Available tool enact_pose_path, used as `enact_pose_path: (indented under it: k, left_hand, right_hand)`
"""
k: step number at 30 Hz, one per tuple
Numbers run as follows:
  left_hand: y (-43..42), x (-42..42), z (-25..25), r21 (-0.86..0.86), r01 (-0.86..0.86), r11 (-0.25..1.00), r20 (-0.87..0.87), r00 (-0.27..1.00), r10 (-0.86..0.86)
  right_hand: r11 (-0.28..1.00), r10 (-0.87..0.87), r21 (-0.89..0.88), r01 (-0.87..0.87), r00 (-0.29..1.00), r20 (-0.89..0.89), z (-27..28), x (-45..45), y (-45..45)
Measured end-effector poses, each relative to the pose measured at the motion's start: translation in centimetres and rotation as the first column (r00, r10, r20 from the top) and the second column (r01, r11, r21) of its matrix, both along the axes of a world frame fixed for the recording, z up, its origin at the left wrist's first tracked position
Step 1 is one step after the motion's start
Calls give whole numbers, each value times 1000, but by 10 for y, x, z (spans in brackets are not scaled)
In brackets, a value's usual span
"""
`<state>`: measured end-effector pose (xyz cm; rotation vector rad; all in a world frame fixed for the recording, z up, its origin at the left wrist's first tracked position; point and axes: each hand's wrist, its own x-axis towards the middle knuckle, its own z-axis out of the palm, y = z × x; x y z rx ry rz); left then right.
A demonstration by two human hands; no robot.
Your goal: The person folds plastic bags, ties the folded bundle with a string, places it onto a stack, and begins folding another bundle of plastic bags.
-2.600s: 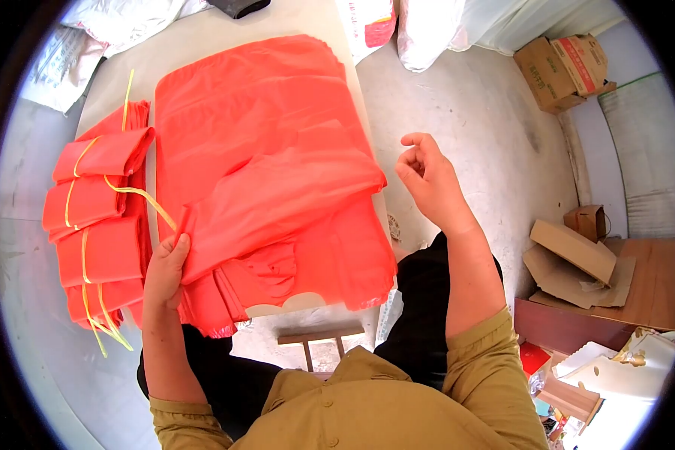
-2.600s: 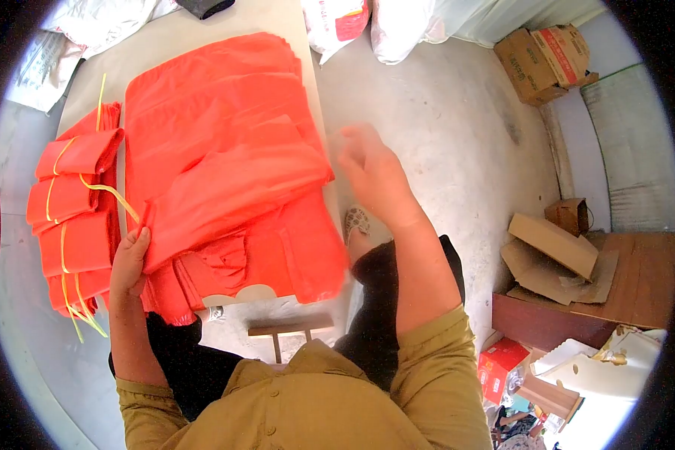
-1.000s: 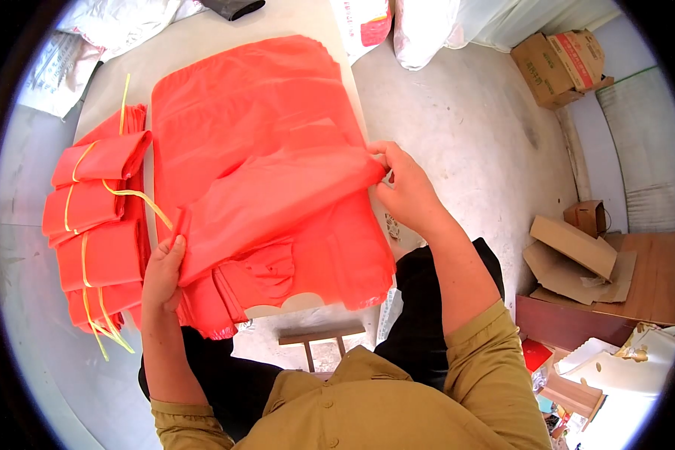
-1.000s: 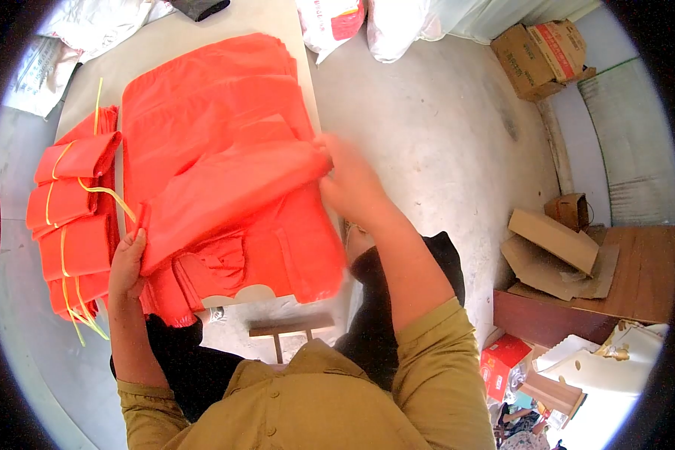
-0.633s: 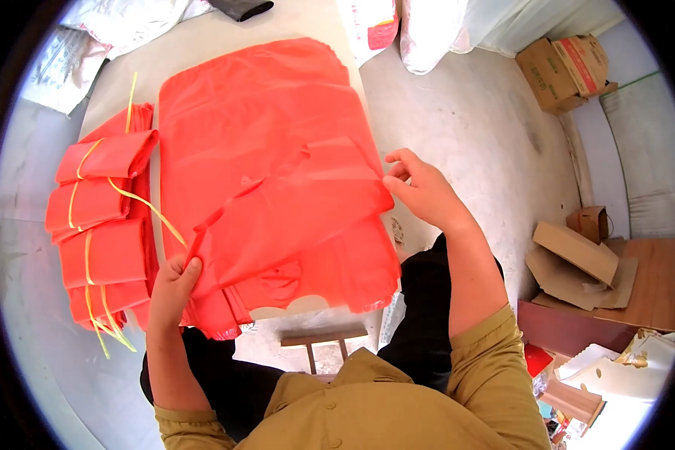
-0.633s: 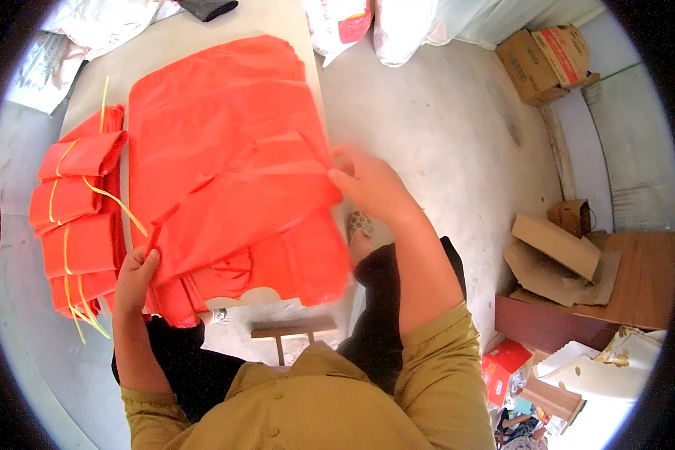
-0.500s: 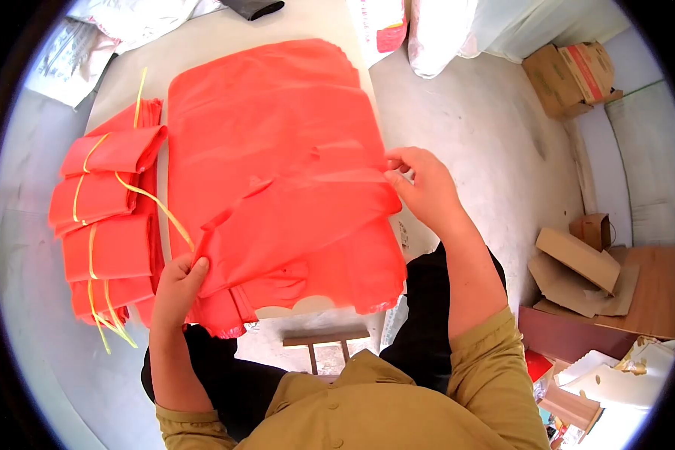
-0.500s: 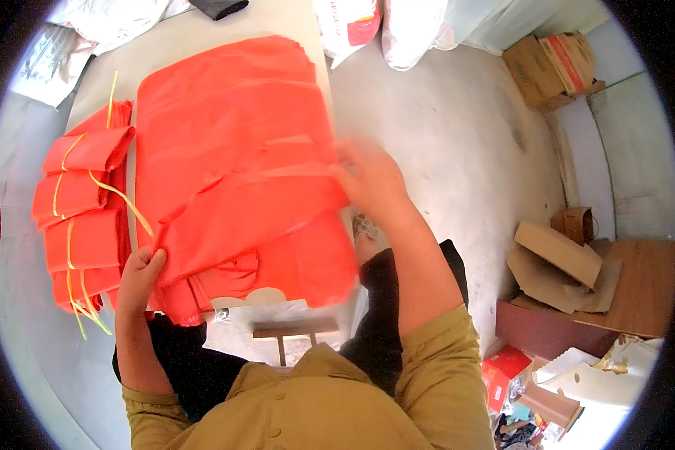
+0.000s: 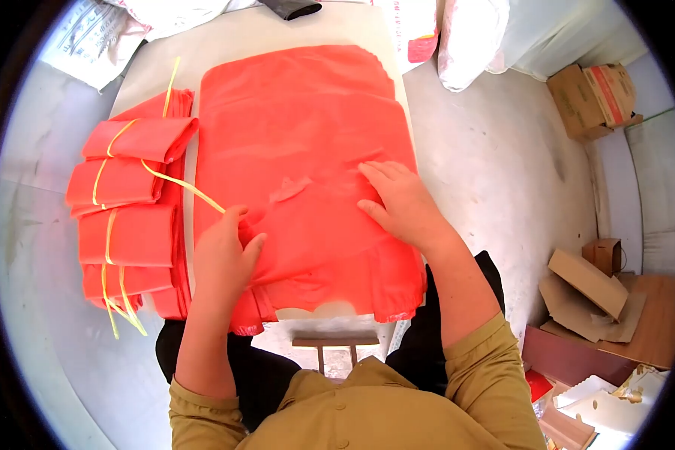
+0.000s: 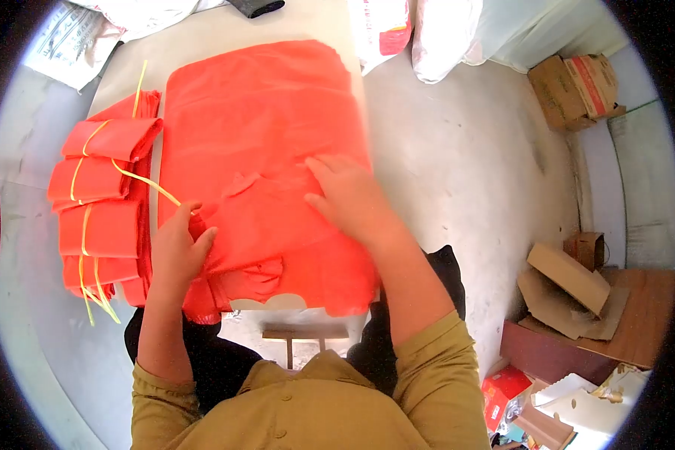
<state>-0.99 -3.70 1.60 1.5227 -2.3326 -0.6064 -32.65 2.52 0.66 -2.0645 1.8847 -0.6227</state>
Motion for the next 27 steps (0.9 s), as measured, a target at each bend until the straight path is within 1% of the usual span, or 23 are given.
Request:
enact_pose_path:
  k: [3, 6, 9, 11, 12, 14, 15, 17, 18, 20, 21, 23, 24, 26, 27]
  left_hand:
    - [-4, -8, 21, 261, -41, 965, -9, 999, 44]
    - [-12, 3, 3, 405, 62, 912, -254, 966, 47]
    - [-13, 8, 11, 493, 128, 860, -253, 967, 2]
    - [-10, 14, 3, 541, 187, 820, -347, 938, 16]
    - [-8, 15, 3, 561, 218, 799, -393, 919, 26]
    - [-4, 16, 12, 631, 222, 744, -360, 933, 27]
    - [-2, 16, 16, 664, 221, 714, -343, 939, 27]
    - [2, 20, 15, 563, 348, 750, -438, 895, -87]
    - [4, 22, 14, 506, 408, 760, -480, 865, -145]
    - [10, 23, 20, 391, 462, 796, -446, 852, -275]
    - [14, 23, 23, 332, 489, 807, -421, 842, -337]
    - [27, 23, 25, 371, 496, 785, -472, 829, -301]
    - [33, 24, 25, 393, 499, 773, -495, 823, -280]
    - [41, 27, 22, 280, 548, 788, -453, 799, -394]
    - [45, 28, 20, 223, 574, 788, -426, 784, -451]
  right_hand:
    - [1000, 6, 13, -6, 1000, 15, 2, 1, -2]
    - [1000, 4, 11, -4, 1000, 16, 2, 0, -2]
    - [1000, 14, 25, -14, 1000, 9, 2, -2, 0]
    - [998, 18, 62, -18, 1000, 16, 5, -2, 1]
    - [996, 13, 82, -18, 998, 55, 4, -2, 2]
    - [992, 5, 121, -21, 991, 131, 3, -4, 4]
    - [979, 6, 200, -39, 986, 166, 7, -6, 4]
    - [933, 0, 351, -85, 972, 235, 21, -11, 8]
    - [921, 31, 369, -122, 969, 244, 25, -13, 11]
    - [893, 92, 406, -197, 960, 264, 29, -20, 16]
    - [902, 164, 339, -268, 938, 305, 28, -23, 21]
    - [894, 312, 197, -403, 874, 373, 25, -25, 35]
    - [880, 248, 288, -377, 883, 399, 30, -22, 43]
    - [825, 112, 462, -325, 896, 430, 46, -15, 57]
    - [825, 154, 444, -351, 894, 422, 43, -15, 61]
